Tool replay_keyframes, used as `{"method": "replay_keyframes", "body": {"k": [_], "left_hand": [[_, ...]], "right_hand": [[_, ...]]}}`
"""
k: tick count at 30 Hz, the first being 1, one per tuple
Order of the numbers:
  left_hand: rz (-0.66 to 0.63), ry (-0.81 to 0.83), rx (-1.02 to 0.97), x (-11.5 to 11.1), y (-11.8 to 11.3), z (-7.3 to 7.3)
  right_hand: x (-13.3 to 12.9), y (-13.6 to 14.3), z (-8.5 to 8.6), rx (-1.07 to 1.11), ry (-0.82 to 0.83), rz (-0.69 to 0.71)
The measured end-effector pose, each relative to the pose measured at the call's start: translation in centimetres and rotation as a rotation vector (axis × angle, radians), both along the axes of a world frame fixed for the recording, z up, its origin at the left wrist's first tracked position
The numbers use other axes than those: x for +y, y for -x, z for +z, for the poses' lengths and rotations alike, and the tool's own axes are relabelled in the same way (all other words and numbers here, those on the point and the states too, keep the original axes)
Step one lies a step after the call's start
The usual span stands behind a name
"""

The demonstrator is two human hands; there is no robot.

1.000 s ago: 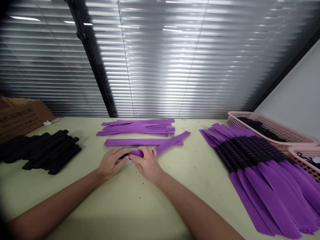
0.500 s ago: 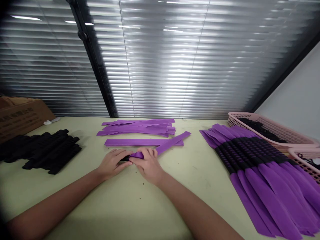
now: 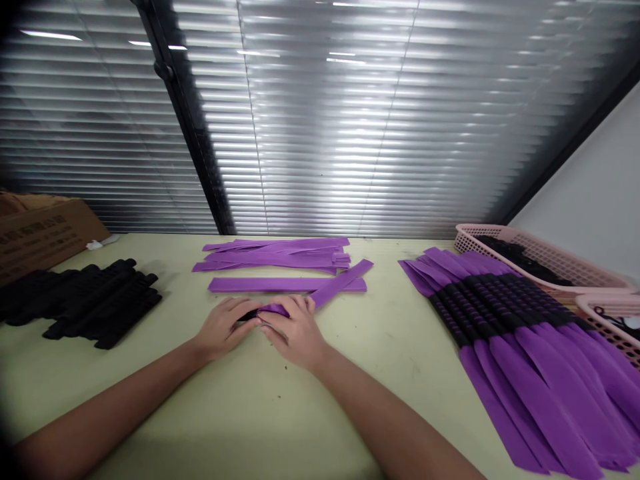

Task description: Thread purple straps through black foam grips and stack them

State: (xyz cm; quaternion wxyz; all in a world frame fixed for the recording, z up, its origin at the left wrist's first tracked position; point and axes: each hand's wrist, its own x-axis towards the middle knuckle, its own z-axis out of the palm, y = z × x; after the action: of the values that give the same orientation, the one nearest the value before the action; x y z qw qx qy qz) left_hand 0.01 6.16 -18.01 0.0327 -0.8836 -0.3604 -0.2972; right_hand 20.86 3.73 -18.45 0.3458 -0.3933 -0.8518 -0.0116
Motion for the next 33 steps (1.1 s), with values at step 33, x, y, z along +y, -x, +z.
{"method": "replay_keyframes", "body": {"k": [33], "left_hand": [[-0.101, -0.048, 0.094, -0.26, -0.29, 0.24]], "right_hand": [[0.34, 0.36, -0.55, 0.262, -0.133, 0.084]]}}
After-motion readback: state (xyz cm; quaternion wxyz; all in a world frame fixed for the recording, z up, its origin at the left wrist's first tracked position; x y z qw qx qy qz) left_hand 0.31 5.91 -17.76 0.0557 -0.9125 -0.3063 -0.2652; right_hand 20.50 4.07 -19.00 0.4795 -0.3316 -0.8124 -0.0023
